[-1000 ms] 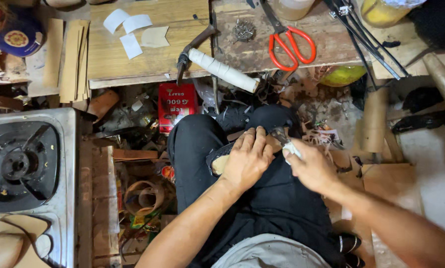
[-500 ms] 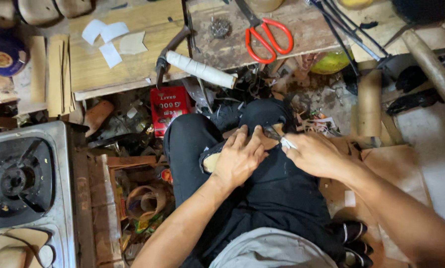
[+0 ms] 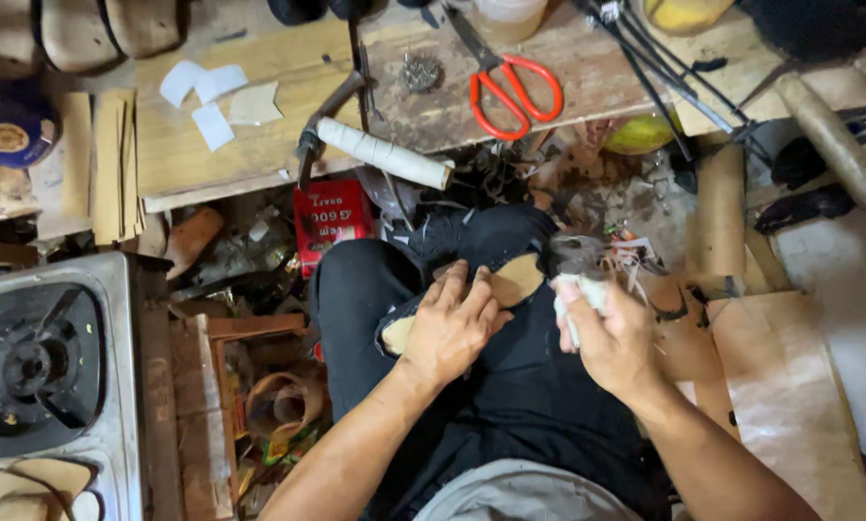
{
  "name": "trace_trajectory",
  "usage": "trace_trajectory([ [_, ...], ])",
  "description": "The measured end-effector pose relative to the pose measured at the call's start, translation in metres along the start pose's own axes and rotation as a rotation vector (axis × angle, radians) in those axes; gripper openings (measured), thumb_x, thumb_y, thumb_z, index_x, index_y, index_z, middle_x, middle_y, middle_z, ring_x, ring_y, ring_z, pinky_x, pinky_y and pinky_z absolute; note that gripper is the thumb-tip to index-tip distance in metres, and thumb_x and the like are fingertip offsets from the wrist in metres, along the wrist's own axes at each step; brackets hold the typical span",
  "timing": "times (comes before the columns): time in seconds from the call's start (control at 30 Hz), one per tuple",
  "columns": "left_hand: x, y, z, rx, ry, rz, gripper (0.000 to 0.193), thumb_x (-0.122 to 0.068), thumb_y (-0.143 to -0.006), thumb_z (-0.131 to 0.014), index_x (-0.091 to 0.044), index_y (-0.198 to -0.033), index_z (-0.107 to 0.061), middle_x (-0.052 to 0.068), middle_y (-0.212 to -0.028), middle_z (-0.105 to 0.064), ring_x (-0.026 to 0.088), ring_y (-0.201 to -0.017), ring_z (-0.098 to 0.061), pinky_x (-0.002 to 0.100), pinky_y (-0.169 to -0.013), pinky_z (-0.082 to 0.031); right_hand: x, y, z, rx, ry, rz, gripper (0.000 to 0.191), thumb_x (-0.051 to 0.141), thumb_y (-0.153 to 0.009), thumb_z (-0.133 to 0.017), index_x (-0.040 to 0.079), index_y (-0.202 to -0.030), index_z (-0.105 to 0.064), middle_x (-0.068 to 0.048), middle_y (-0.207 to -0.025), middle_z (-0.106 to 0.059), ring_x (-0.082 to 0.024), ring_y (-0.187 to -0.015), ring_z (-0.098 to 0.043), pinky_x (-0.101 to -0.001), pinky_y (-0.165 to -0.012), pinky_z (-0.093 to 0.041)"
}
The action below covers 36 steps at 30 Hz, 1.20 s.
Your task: The person assembles a black slip-on shoe by attaching a beige insole to the shoe upper. They use a hammer to tap the insole into place, then use pliers to secure the edges. The person repeats this process for a second shoe.
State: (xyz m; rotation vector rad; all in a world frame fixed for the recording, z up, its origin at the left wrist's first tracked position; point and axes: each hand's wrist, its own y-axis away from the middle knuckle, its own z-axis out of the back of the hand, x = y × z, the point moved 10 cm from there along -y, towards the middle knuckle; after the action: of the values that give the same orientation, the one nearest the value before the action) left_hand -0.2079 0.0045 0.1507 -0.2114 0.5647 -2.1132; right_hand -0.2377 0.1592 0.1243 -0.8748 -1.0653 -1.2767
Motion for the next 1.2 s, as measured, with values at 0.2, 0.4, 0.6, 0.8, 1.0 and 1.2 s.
trace_trajectory([
  [0.2, 0.003, 0.002, -0.005, 0.039, 0.049, 0.011, 0.036, -0.039, -0.090, -0.073, -0.004, -0.101, -0.073, 0.013, -0.120, -0.065, 0.040, -0.120, -0.062, 0.047, -0.094, -0.053, -0.020, 0.001, -0.026, 0.252, 0.212, -0.288, 0.031, 0.029, -0.100, -0.055, 0.001, -0.096, -0.068, -0.005, -0.059, -0.060, -0.014, -0.045, -0.057, -0.0320, -0.045, -0.048],
  [0.4, 0.000, -0.001, 0.005, 0.006, 0.022, 0.005, 0.037, -0.038, -0.089, -0.074, -0.004, -0.103, -0.073, 0.013, -0.119, -0.065, 0.040, -0.120, -0.061, 0.046, -0.095, -0.053, 0.008, 0.000, -0.012, 0.002, -0.006, 0.099, 0.033, 0.028, -0.109, -0.052, 0.003, -0.094, -0.067, 0.000, -0.064, -0.060, -0.008, -0.054, -0.057, -0.0278, -0.053, -0.048],
  [0.6, -0.001, -0.016, 0.009, 0.169, 0.034, 0.107, 0.040, -0.043, -0.089, -0.075, -0.004, -0.096, -0.072, 0.012, -0.104, -0.063, 0.038, -0.114, -0.063, 0.047, -0.093, -0.054, -0.052, 0.016, -0.004, 0.172, 0.005, -0.220, 0.030, 0.026, -0.098, -0.059, 0.000, -0.087, -0.069, -0.003, -0.057, -0.058, -0.011, -0.041, -0.053, -0.0279, -0.038, -0.043],
  [0.8, -0.002, -0.065, -0.015, 0.345, 0.039, 0.327, 0.062, -0.040, -0.068, -0.077, -0.005, -0.120, -0.070, 0.013, -0.103, -0.070, 0.032, -0.095, -0.065, 0.051, -0.075, -0.050, -0.068, 0.040, 0.007, 0.018, -0.159, -0.252, 0.030, 0.026, -0.100, -0.056, -0.001, -0.094, -0.067, -0.004, -0.059, -0.059, -0.011, -0.041, -0.055, -0.0278, -0.038, -0.043],
  [1.0, 0.015, -0.065, 0.039, 0.193, 0.372, 0.381, 0.035, -0.036, -0.088, -0.074, -0.003, -0.101, -0.070, 0.020, -0.087, -0.074, 0.039, -0.084, -0.070, 0.051, -0.077, -0.052, -0.043, 0.062, 0.010, -0.044, -0.260, -0.197, 0.031, 0.026, -0.101, -0.055, -0.001, -0.099, -0.069, -0.005, -0.059, -0.059, -0.012, -0.041, -0.056, -0.0266, -0.039, -0.043],
  [1.2, 0.083, 0.040, 0.081, -0.267, 1.100, 0.769, 0.052, -0.011, -0.086, -0.081, 0.000, -0.132, -0.060, 0.014, -0.118, -0.075, 0.018, -0.107, -0.071, 0.031, -0.098, -0.055, -0.048, 0.071, -0.028, 0.079, -0.348, -0.395, 0.029, 0.026, -0.099, -0.056, 0.003, -0.108, -0.071, -0.005, -0.061, -0.058, -0.012, -0.041, -0.053, -0.0275, -0.038, -0.042],
])
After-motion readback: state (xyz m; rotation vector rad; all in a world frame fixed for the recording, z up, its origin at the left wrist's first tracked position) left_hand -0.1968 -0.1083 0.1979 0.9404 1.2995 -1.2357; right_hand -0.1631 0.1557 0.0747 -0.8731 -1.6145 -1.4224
